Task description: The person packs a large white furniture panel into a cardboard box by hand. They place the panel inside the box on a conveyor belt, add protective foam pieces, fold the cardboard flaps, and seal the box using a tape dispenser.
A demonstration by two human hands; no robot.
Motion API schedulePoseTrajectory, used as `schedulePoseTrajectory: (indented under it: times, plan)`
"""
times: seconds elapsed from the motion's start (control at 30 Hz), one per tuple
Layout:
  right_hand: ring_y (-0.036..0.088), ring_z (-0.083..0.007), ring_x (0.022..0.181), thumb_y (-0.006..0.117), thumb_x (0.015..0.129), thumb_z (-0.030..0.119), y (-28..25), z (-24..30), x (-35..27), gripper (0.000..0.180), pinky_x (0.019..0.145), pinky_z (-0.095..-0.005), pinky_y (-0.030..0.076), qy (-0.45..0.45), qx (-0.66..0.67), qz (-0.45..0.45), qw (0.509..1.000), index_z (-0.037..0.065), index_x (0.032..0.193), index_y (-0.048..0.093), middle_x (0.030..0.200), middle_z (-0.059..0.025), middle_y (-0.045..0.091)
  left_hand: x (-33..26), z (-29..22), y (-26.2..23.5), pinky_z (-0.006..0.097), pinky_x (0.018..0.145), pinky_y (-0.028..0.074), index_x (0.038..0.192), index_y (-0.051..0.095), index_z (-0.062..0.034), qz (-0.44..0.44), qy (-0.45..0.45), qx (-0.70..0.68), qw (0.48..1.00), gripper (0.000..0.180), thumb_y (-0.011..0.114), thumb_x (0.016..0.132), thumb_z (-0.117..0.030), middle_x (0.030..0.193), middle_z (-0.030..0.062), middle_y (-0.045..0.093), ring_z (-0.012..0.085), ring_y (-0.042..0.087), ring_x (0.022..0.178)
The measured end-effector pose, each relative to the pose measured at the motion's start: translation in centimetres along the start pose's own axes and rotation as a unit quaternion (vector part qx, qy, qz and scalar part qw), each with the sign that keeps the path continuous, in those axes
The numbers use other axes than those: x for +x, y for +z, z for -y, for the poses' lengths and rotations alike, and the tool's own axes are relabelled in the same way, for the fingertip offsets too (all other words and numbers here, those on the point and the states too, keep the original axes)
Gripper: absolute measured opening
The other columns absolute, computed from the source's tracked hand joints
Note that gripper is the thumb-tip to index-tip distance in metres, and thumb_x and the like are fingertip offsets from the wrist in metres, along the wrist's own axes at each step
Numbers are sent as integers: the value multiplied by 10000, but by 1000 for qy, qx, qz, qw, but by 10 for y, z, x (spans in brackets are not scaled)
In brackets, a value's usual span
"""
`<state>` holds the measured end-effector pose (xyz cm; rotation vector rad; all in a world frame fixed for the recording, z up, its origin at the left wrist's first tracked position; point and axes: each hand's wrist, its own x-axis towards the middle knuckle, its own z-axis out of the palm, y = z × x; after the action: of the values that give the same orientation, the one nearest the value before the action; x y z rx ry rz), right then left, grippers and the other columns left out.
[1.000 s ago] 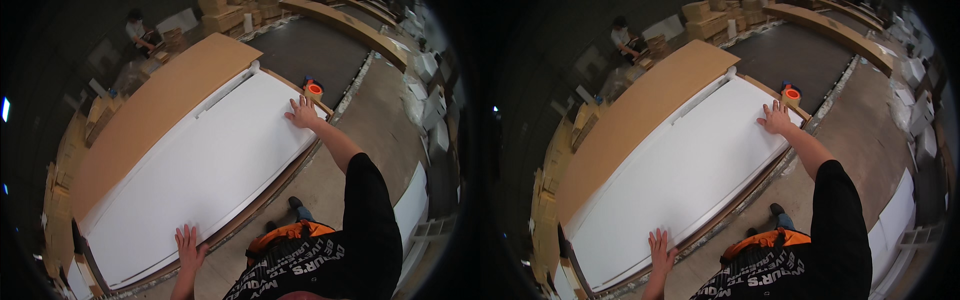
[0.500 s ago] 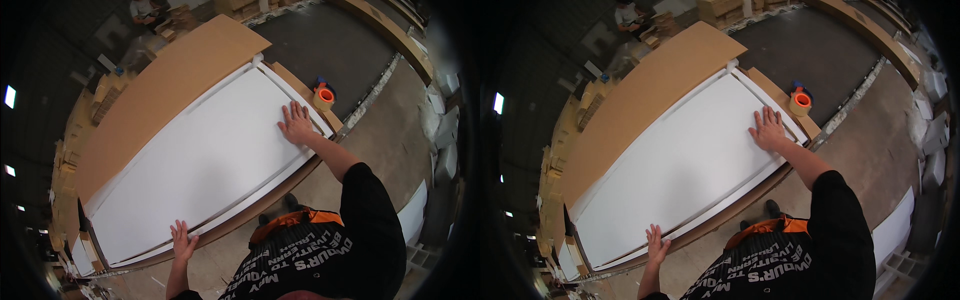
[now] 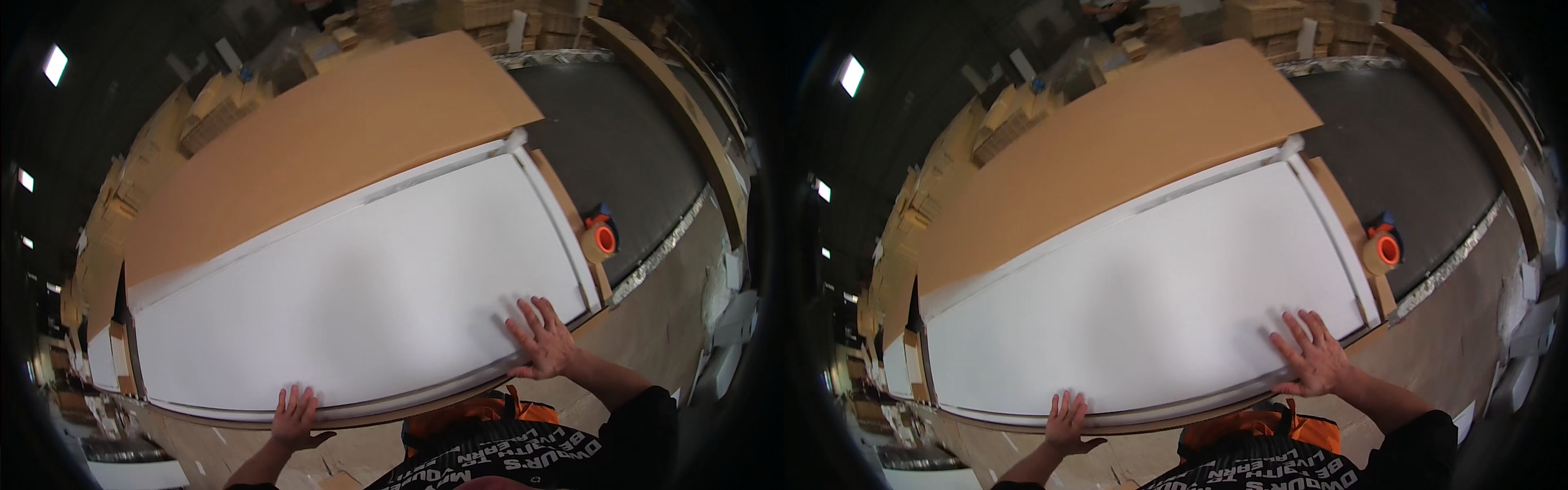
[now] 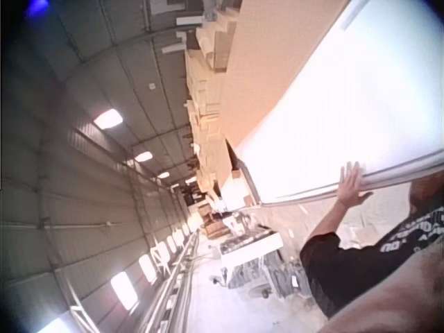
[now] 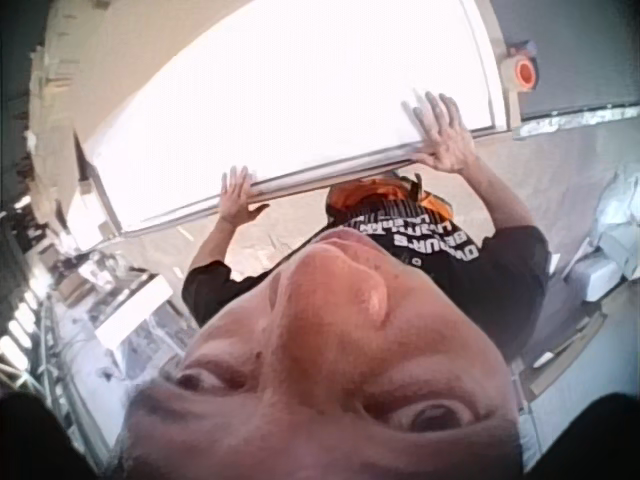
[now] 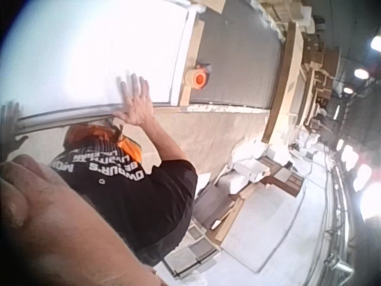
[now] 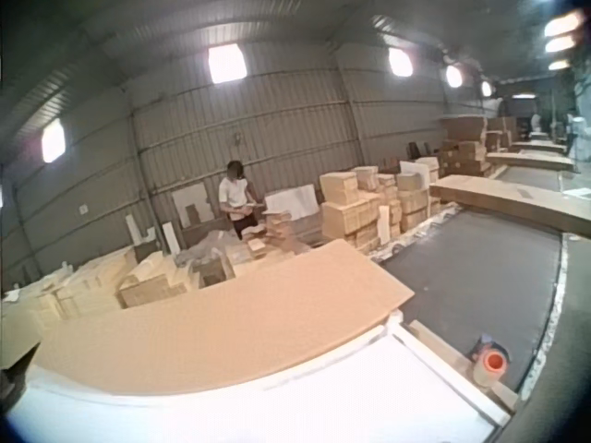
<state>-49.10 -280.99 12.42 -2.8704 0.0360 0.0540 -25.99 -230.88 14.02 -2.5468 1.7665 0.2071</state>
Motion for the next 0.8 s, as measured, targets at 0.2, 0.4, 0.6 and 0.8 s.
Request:
schedulePoseTrajectory:
  times: [0.2, 0.4, 0.6, 0.8]
  plan:
    - [254, -514, 1280, 442, 876, 607, 22, -6, 41, 867, 1038, -629, 192, -25, -17, -33, 999, -6, 1447, 218, 1449, -344, 212, 18, 31, 19, 655, 1039, 231, 1291, 419, 50, 7, -12, -61, 998, 1061, 628, 622, -747, 1392, 253, 398, 473, 361, 1288]
    - [325, -503, 1264, 453, 929, 392, 27, 0, 17, 659, 1051, -598, 209, -51, -78, -112, 989, -44, 1404, 316, 1400, -328, 342, 30, 44, 14, 577, 1108, 145, 1369, 346, 64, -3, 32, -69, 997, 1135, 615, 640, -763, 1480, 221, 295, 409, 282, 1360]
    - [241, -470, 1348, 724, 623, 486, 58, 165, 78, 1052, 1094, -645, 90, -161, -62, 17, 985, 47, 1453, 249, 1494, -249, 231, 27, 36, 34, 552, 1137, 91, 1432, 236, 58, -54, 28, -131, 990, 968, 478, 833, -663, 1516, 215, 226, 386, 171, 1418]
    - [175, -459, 1386, 532, 822, 568, 126, 301, 168, 886, 1102, -650, 70, -218, -74, 39, 972, -13, 1435, 263, 1491, -274, 218, 46, 30, 52, 496, 1165, 50, 1451, 146, 64, -216, -10, -338, 916, 797, 465, 927, -444, 1522, 268, 132, 378, 117, 1431]
